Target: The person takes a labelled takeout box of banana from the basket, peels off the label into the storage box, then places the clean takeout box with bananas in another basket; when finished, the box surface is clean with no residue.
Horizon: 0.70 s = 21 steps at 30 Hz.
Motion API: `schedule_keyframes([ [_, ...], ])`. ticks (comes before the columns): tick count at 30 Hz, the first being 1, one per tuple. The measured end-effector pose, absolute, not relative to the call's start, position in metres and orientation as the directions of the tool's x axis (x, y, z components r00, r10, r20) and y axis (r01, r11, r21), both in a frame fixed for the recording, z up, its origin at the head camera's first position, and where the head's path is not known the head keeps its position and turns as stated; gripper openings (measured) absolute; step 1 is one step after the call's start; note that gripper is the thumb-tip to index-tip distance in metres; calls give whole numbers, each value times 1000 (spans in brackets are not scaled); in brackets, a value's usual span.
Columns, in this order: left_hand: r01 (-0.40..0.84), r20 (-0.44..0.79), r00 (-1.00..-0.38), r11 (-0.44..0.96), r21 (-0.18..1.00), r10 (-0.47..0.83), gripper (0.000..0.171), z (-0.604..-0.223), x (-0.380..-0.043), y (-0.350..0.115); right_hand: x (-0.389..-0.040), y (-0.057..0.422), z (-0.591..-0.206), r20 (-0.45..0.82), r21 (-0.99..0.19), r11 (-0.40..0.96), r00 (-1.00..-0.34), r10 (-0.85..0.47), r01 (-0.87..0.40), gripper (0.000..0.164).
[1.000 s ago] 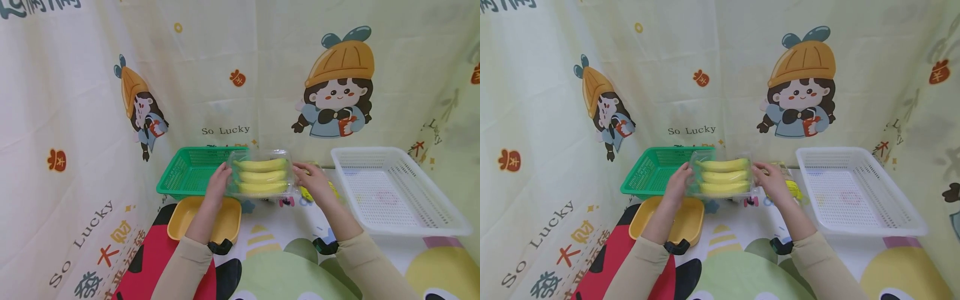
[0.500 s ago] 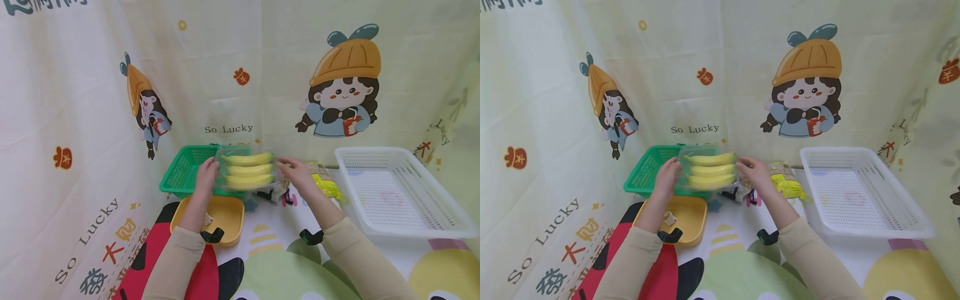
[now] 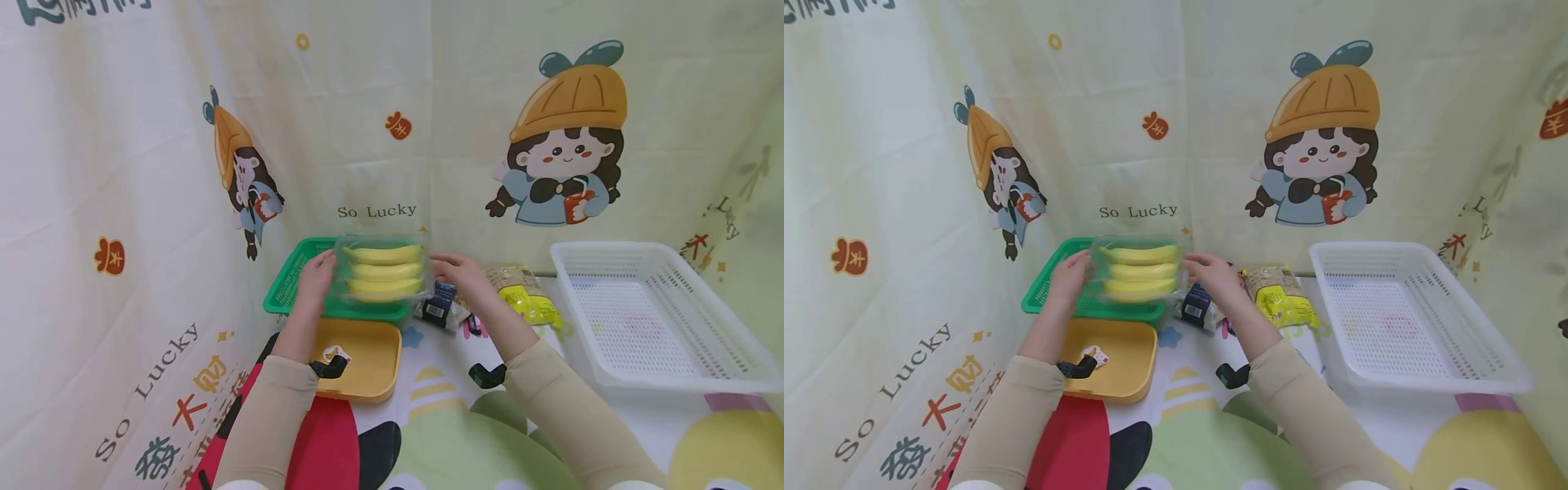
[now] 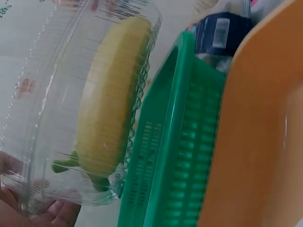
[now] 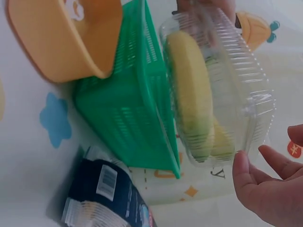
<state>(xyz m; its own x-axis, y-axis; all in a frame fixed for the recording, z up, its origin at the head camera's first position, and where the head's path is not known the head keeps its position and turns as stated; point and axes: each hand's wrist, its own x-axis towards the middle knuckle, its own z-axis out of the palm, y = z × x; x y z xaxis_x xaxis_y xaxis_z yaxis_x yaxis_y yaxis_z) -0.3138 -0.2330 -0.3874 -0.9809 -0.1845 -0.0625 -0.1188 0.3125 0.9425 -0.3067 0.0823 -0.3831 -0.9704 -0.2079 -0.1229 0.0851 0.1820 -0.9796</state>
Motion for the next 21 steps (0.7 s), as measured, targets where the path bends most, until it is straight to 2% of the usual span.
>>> schedule_keyframes([
  [8,-203,-130,-974,457,866,-186,57,-380,-329,-247,-319,64,-374,-144,-987,119,-937,-317,111,47],
  [16,-242,-186,-970,550,800,-156,65,-378,-346,-261,-338,46,-372,-219,-976,75,-895,-389,206,54],
  [21,-286,-235,-958,570,770,-163,66,-383,-355,-273,-345,31,-371,-272,-955,4,-872,-407,296,52],
])
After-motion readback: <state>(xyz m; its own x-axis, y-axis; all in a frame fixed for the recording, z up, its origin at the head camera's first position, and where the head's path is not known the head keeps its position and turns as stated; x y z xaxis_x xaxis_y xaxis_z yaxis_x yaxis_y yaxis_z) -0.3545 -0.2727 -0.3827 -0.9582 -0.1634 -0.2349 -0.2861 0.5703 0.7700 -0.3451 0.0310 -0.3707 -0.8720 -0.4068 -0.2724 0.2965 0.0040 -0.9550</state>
